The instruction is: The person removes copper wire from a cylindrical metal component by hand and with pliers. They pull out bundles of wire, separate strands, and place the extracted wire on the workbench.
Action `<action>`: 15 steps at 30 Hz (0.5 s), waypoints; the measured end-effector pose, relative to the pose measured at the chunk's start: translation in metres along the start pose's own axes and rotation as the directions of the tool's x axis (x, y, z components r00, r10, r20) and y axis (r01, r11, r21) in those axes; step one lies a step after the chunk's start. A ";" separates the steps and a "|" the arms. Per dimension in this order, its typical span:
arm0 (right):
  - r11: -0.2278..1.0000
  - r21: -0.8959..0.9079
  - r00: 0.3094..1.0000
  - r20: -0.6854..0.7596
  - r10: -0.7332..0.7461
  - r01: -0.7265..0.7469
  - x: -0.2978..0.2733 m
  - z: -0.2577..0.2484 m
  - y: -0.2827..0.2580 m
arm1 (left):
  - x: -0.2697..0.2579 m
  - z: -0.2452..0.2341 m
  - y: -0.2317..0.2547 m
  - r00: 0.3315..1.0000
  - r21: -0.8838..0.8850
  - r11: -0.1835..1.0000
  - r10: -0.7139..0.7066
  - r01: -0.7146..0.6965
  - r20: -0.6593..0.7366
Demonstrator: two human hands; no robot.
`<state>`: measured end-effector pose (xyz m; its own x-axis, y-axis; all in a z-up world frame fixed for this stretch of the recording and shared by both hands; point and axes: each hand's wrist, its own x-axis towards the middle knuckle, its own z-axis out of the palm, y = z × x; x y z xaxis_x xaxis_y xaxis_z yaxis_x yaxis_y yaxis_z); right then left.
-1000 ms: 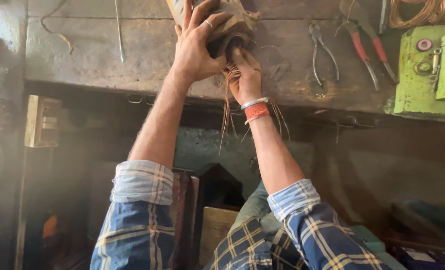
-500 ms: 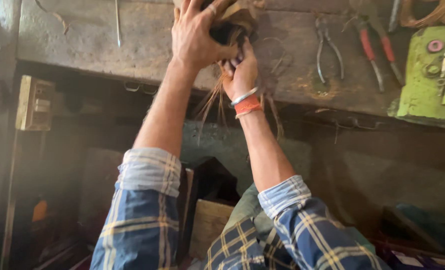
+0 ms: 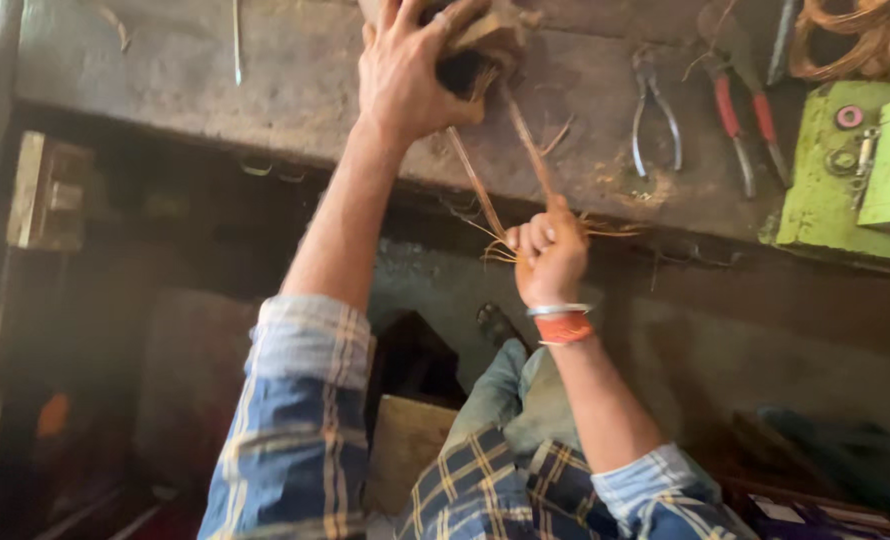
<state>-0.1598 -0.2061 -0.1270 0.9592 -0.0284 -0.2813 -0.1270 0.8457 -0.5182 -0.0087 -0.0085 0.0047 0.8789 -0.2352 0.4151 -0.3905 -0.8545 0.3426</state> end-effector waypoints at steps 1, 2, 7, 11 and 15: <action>1.000 -0.001 1.000 -0.008 0.017 -0.017 -0.011 -0.001 -0.007 | -0.001 -0.005 -0.002 1.000 -0.005 1.000 0.009 -0.008 0.010; 0.999 -0.002 0.999 -0.015 0.033 -0.033 -0.022 -0.004 -0.014 | 0.000 -0.008 -0.004 1.000 -0.011 1.000 0.017 -0.017 0.020; 0.823 -0.465 0.935 0.291 -0.205 0.325 -0.101 -0.068 -0.087 | 0.007 0.001 -0.009 0.994 0.023 1.000 -0.006 0.004 0.107; 0.961 -0.274 0.991 0.136 0.003 0.035 -0.164 -0.148 -0.181 | 0.007 0.005 -0.025 0.978 0.023 0.999 0.018 -0.023 0.208; 0.879 -0.472 0.978 0.207 0.037 0.067 -0.250 -0.219 -0.277 | 0.009 0.010 -0.037 0.963 0.023 0.999 0.025 -0.033 0.267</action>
<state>-0.4193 -0.5498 -0.0898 0.9854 0.1141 -0.1267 -0.1668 0.4901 -0.8555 0.0162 0.0163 -0.0127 0.9099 -0.3719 0.1838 -0.4127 -0.8566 0.3097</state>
